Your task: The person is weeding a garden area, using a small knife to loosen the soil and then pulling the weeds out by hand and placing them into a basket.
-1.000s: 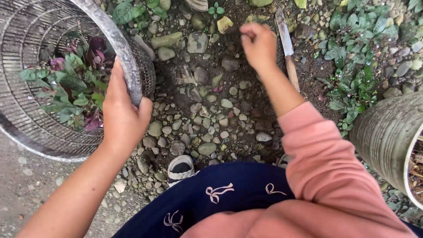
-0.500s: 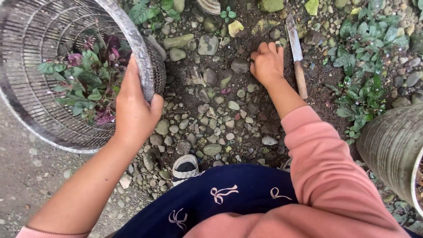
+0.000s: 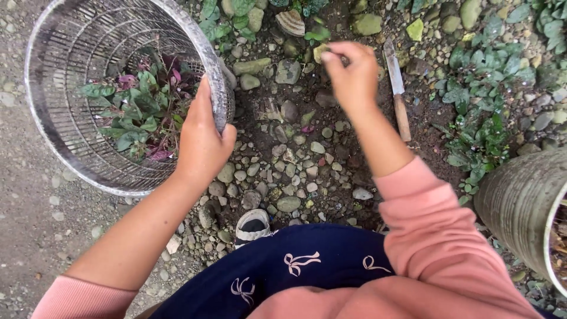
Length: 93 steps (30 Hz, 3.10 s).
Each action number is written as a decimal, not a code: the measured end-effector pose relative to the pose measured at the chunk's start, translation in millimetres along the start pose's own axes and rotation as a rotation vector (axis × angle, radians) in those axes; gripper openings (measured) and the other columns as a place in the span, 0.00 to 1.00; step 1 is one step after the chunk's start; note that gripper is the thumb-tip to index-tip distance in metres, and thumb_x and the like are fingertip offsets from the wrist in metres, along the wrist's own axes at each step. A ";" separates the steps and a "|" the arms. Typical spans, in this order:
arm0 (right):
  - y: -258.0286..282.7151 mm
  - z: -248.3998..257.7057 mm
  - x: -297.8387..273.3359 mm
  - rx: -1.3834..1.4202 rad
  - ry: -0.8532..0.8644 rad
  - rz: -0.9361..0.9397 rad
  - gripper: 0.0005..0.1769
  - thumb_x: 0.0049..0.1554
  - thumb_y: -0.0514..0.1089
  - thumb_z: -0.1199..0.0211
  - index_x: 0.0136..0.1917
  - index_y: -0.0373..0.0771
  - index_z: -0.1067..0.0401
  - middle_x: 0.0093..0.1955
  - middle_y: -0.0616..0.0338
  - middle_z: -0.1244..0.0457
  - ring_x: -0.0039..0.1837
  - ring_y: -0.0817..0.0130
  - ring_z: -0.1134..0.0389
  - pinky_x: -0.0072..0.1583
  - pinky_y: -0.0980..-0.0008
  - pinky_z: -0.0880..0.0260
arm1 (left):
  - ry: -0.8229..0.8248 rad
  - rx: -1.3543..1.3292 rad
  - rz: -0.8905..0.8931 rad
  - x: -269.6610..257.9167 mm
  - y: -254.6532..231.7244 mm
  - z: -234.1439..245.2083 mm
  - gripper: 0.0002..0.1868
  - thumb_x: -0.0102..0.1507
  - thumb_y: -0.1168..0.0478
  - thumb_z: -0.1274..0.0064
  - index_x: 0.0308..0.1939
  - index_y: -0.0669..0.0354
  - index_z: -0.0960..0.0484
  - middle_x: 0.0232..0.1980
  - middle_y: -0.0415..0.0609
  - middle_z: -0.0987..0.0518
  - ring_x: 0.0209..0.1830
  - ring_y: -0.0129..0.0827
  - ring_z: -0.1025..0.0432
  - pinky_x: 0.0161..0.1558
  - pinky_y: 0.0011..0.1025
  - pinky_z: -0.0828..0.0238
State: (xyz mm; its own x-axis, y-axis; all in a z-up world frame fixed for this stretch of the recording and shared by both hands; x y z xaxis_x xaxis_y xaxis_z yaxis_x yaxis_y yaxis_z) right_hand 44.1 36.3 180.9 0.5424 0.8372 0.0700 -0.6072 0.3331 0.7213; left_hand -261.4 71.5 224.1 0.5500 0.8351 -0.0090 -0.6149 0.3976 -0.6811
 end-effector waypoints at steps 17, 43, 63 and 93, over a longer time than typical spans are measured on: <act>36.2 21.4 -70.7 -0.076 0.210 0.206 0.11 0.60 0.47 0.35 0.57 0.53 0.21 0.59 0.59 0.29 0.65 0.54 0.35 0.68 0.45 0.41 | 0.066 0.025 0.019 -5.0 15.2 -0.4 0.45 0.65 0.72 0.46 0.79 0.67 0.57 0.78 0.72 0.42 0.75 0.65 0.43 0.69 0.54 0.40; -186.8 70.4 -163.9 -0.274 0.376 -0.806 0.28 0.62 0.36 0.47 0.71 0.48 0.53 0.44 0.56 0.41 0.35 0.66 0.41 0.31 0.69 0.39 | 0.431 0.777 0.276 -136.5 127.6 42.4 0.18 0.72 0.46 0.54 0.55 0.54 0.32 0.33 0.64 0.18 0.31 0.64 0.22 0.32 0.57 0.26; -166.0 286.9 -256.9 -0.451 0.682 -0.521 0.26 0.65 0.59 0.50 0.66 0.40 0.32 0.44 0.45 0.34 0.41 0.53 0.32 0.42 0.58 0.30 | 0.510 0.553 0.180 -50.3 -48.3 -95.2 0.28 0.69 0.44 0.43 0.53 0.68 0.31 0.41 0.71 0.20 0.41 0.65 0.24 0.38 0.56 0.28; -397.2 253.3 -436.2 0.299 -0.004 -0.737 0.32 0.58 0.39 0.37 0.74 0.40 0.42 0.64 0.38 0.36 0.65 0.47 0.32 0.61 0.51 0.27 | 0.528 0.035 -0.056 -145.6 -221.2 -306.5 0.27 0.69 0.57 0.46 0.69 0.66 0.29 0.65 0.69 0.29 0.66 0.64 0.30 0.60 0.55 0.29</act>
State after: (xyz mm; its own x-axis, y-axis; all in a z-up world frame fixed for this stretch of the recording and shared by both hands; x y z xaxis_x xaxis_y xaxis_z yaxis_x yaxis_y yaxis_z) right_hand 195.8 -571.0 38.3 0.7463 0.4447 -0.4953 0.0900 0.6698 0.7370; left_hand -32.2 -254.5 151.7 0.7867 0.5105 -0.3471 -0.5898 0.4557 -0.6667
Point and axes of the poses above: each hand's wrist, its own x-axis towards the middle knuckle, its own z-axis out of the back of the hand, y = z × x, the point moved 10 cm from there along x, towards the middle knuckle
